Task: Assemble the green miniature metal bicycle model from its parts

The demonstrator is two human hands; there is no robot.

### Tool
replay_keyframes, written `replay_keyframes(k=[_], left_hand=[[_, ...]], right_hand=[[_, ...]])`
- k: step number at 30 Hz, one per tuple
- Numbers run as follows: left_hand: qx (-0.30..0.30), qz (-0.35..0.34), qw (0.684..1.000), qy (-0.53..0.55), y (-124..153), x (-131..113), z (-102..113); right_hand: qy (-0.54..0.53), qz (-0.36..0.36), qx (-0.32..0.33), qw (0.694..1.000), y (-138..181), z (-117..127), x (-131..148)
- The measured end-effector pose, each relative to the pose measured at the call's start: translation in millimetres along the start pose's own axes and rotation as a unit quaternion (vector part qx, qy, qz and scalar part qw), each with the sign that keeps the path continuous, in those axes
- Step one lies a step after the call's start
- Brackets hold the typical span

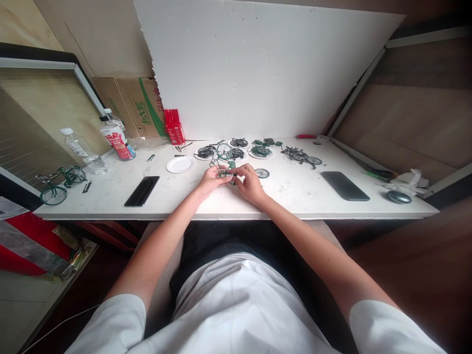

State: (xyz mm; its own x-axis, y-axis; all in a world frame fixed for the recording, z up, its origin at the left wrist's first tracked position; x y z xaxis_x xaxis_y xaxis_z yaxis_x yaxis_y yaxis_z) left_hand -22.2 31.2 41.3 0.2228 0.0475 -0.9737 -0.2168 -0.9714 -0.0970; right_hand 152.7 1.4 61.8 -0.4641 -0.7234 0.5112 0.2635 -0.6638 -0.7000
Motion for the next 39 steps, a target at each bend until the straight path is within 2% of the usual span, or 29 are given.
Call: replay_keyframes(k=[5,8,11,14,19,27,30,35,39], left_hand=[[-0.036,-0.005,0.999,0.020,-3,0,4],[-0.062,-0.018,0.998,0.025,-4,-1,7],[-0.081,-0.031,0.996,0.027,-5,-3,10],[-0.093,-0.037,0.995,0.026,-5,-3,11],[-0.111,-0.052,0.992,0.013,-7,-1,13],[-0.148,-0.070,0.987,0.004,-9,1,19],[-0.165,-0.081,0.983,-0.004,-10,2,22],[-0.185,-0.100,0.977,-0.018,-10,2,26],[-0.189,-0.106,0.976,-0.019,-11,3,26]], right_hand=[[0.075,0.040,0.016,0.996,-11,25,-4],[0.123,0.028,-0.002,0.992,-18,48,-26],[0.123,-0.022,-0.001,0.992,-18,60,-59],[0.110,-0.052,0.033,0.992,-14,57,-83],[0.116,-0.058,0.039,0.991,-11,47,-91],[0.112,-0.046,0.048,0.991,-10,41,-81],[0.124,0.008,0.070,0.990,-10,32,-57],[0.115,0.085,0.156,0.977,-2,0,-7],[0.128,0.106,0.184,0.969,5,-16,6]])
Point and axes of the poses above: each hand's wrist, its own y-axis away from the middle knuckle, its own z-axis out of the back of the hand, x = y × z, the point moved 5 cm from there along -y, towards the middle knuckle
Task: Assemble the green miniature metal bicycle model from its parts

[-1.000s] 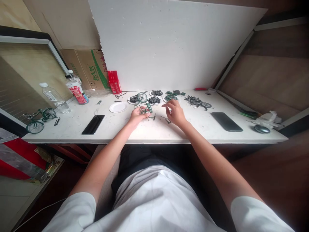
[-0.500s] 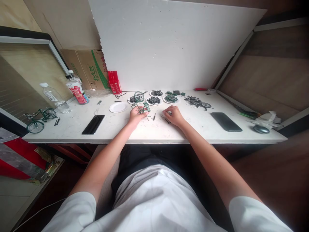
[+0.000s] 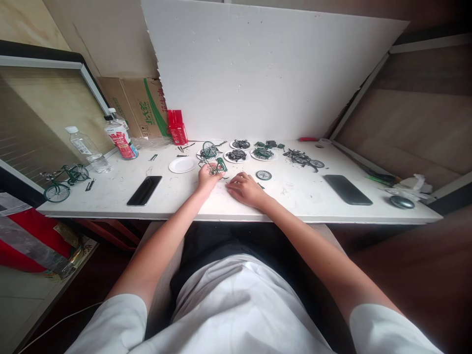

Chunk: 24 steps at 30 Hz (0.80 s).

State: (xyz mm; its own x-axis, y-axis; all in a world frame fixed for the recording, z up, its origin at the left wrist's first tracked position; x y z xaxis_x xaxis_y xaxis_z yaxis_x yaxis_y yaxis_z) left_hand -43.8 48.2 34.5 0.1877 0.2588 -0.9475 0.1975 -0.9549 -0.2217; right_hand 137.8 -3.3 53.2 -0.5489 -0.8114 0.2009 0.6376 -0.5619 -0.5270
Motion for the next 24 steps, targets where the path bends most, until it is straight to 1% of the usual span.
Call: replay_keyframes(k=[7,10,13,17,24], left_hand=[[0.002,-0.005,1.000,-0.011,-2,2,0],[0.008,-0.005,1.000,-0.007,-1,2,-1],[0.014,-0.006,1.000,-0.001,-2,2,-2],[0.010,-0.010,1.000,-0.010,-3,3,-3],[0.025,-0.021,0.999,-0.034,-5,7,-5]], right_hand=[[-0.046,-0.033,-0.033,0.998,-1,-2,-15],[-0.036,-0.047,-0.046,0.997,-1,-2,-18],[-0.001,-0.069,-0.057,0.996,1,-2,-20],[0.037,-0.093,-0.049,0.994,2,-1,-19],[0.062,-0.118,-0.030,0.991,2,-2,-16]])
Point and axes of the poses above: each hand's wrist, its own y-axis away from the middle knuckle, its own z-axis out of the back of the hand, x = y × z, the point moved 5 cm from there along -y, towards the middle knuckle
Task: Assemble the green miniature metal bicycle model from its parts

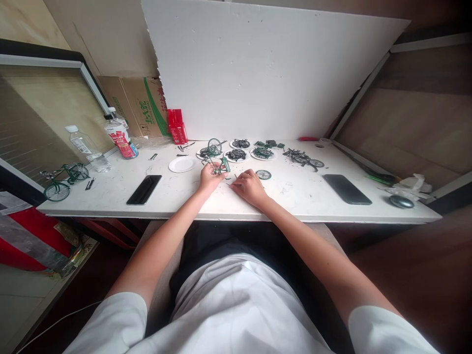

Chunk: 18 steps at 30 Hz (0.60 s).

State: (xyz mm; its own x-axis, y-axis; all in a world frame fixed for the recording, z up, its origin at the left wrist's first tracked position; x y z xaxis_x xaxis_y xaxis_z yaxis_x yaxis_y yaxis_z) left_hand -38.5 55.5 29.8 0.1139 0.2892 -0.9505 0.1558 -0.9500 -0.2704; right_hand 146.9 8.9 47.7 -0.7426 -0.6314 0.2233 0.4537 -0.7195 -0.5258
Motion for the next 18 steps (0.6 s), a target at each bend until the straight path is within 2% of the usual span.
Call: replay_keyframes(k=[6,10,18], left_hand=[[0.016,-0.008,1.000,0.003,1.1,-0.9,-3.2],[0.017,-0.012,1.000,0.000,1.1,-0.3,-3.3],[0.013,-0.010,1.000,-0.010,-0.4,2.1,-1.8]], right_hand=[[-0.016,0.035,-0.004,0.999,-0.7,1.9,4.5],[-0.033,0.074,0.018,0.997,-0.3,1.3,9.0],[-0.037,0.063,0.003,0.997,-0.1,1.8,7.4]])
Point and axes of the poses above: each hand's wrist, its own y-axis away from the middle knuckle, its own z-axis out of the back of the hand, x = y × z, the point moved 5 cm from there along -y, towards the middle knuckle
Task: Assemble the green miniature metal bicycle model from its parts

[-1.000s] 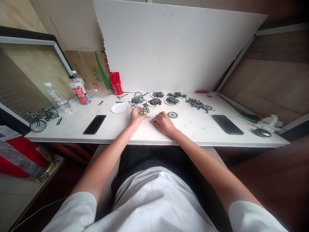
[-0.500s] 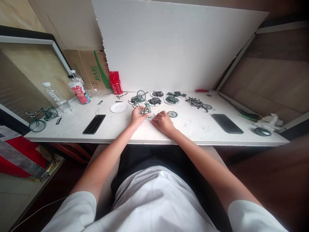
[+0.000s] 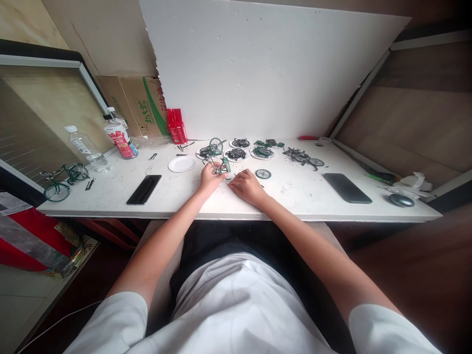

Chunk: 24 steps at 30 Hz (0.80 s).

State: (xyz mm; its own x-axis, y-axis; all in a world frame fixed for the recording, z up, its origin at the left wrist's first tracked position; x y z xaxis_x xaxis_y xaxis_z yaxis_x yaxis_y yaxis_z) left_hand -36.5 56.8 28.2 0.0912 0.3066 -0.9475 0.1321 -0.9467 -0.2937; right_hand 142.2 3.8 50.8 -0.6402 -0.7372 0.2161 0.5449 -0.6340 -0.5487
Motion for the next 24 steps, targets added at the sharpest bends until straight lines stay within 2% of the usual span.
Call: replay_keyframes(k=[6,11,16,24], left_hand=[[-0.006,0.011,1.000,-0.013,1,-1,1],[-0.008,0.013,1.000,-0.019,2,-3,1],[0.000,0.013,1.000,-0.025,4,-5,0],[0.004,0.017,1.000,-0.017,5,-5,0]], right_hand=[[-0.007,0.019,0.000,1.000,1,-1,2],[-0.018,-0.004,-0.002,1.000,1,0,-1],[0.020,-0.054,-0.019,0.998,1,3,-5],[0.028,-0.072,-0.002,0.997,0,-1,-9]])
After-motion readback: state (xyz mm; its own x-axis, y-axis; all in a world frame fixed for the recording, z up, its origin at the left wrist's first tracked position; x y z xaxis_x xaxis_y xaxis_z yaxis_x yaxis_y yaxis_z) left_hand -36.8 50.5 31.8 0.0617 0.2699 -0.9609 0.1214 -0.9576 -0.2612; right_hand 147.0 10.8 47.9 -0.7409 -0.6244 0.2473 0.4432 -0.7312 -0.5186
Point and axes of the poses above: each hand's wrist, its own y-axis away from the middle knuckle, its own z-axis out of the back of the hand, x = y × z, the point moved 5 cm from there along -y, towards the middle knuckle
